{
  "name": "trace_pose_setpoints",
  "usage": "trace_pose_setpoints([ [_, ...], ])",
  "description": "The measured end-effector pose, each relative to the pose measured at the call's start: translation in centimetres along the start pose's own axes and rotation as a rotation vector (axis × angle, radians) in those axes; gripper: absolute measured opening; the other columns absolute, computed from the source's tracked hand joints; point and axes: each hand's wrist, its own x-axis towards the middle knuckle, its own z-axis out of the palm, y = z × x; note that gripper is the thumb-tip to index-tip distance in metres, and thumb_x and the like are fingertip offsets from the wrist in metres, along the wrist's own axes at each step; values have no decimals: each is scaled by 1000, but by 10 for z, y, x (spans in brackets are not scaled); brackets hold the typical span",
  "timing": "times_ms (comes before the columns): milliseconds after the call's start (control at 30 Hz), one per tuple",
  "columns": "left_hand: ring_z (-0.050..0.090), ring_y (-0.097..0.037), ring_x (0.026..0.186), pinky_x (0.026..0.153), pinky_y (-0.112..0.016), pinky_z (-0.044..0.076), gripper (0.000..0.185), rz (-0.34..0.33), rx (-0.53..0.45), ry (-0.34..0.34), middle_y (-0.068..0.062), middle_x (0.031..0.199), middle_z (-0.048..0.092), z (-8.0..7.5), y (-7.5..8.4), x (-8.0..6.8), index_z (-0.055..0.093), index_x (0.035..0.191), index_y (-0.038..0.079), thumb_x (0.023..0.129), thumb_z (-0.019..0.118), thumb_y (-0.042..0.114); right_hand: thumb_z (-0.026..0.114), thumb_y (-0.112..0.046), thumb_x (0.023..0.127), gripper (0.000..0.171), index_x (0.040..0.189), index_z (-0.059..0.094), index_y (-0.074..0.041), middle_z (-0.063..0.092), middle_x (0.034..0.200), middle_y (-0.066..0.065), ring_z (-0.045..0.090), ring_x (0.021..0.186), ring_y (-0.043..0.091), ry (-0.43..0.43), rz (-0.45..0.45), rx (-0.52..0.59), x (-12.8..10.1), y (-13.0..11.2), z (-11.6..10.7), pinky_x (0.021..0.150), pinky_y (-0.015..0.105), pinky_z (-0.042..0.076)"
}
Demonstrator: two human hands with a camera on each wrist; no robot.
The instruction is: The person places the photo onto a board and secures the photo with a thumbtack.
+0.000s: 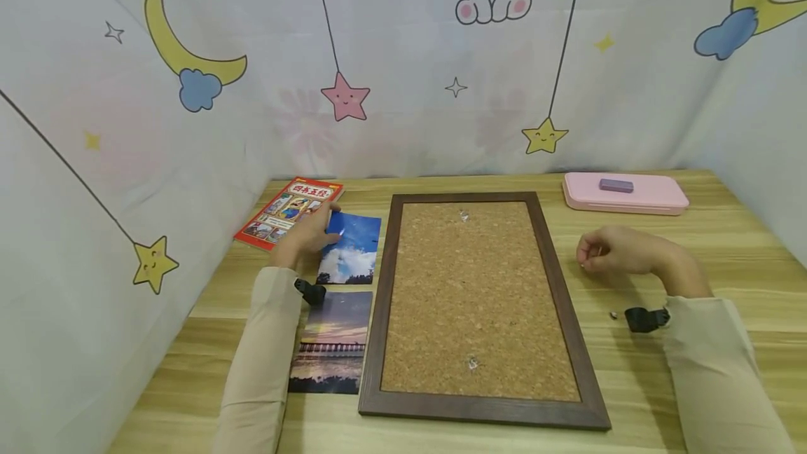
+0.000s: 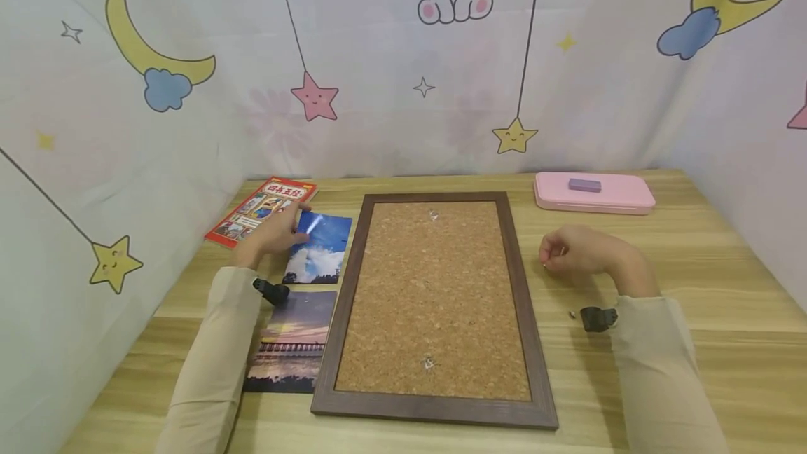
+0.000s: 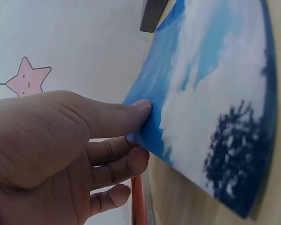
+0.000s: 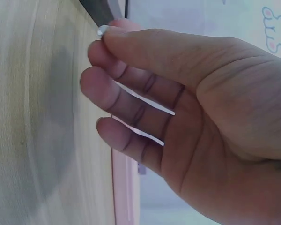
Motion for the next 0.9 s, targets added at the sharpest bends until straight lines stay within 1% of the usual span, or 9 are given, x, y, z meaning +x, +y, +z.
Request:
trace_pose_setpoints([
  [67, 56, -46, 112, 97, -57, 42, 57, 10, 2, 22, -32, 119, 56, -3, 1, -1, 34, 146, 0, 98, 63, 10, 68, -5, 92, 7, 90, 65, -11, 62, 84, 1, 56, 78, 11, 23, -5, -2, 0, -1, -1, 71, 27, 46],
  [167, 56, -42, 103, 91, -55, 44, 53, 30, -29, 52, -28, 110, 55, -7, 2, -3, 35, 146, 1, 100, 60, 6, 68, -7, 93, 6, 91, 65, -10, 62, 85, 1, 55, 79, 11, 41, -5, 4, 0, -1, -1, 71, 27, 46],
  [233, 54, -40, 101, 89, -54, 43, 51, 43, -54, 71, -29, 112, 54, -10, 2, -4, 35, 147, 3, 101, 58, 6, 68, -7, 94, 5, 91, 65, -9, 62, 86, 1, 55, 79, 11, 46, -9, 11, 0, -1, -1, 71, 27, 46],
  [300, 54, -40, 104, 90, -54, 42, 51, 62, -73, 89, -30, 121, 54, -12, 3, -5, 35, 148, 5, 101, 56, 6, 68, -7, 94, 4, 91, 65, -8, 62, 86, 1, 55, 79, 12, 49, -8, 16, 0, -1, -2, 71, 27, 46],
  [433, 53, -38, 105, 92, -53, 42, 51, 74, -116, 96, -29, 124, 53, -17, 5, -6, 34, 150, 8, 103, 54, 6, 67, -6, 94, 4, 92, 64, -7, 62, 87, 2, 55, 80, 13, 56, -2, 24, 0, -3, -2, 72, 27, 46],
  [567, 47, -31, 88, 80, -45, 40, 52, 55, -190, 94, -18, 99, 47, -21, 9, -9, 33, 152, 9, 104, 52, 6, 67, -7, 95, 4, 93, 64, -6, 62, 87, 3, 56, 81, 15, 61, 2, 35, 0, -4, -3, 72, 28, 46],
  [667, 41, -26, 79, 74, -41, 36, 54, 44, -256, 98, -12, 92, 39, -23, 13, -12, 30, 154, 10, 105, 50, 5, 66, -8, 96, 4, 93, 65, -6, 63, 88, 3, 56, 81, 15, 65, 2, 34, 0, -4, -3, 72, 28, 46],
  [800, 45, -26, 78, 71, -39, 38, 56, 48, -234, 130, -14, 96, 46, -29, 18, -16, 27, 157, 13, 105, 50, 8, 66, -10, 96, 5, 93, 65, -6, 63, 88, 2, 56, 82, 14, 76, -4, 17, 1, -5, -3, 73, 27, 46],
  [900, 49, -27, 77, 67, -39, 41, 57, 59, -187, 153, -16, 99, 52, -32, 21, -17, 27, 157, 14, 105, 51, 12, 66, -10, 97, 5, 94, 65, -6, 63, 89, 2, 56, 81, 13, 96, -5, 15, 1, -6, -4, 72, 28, 47],
])
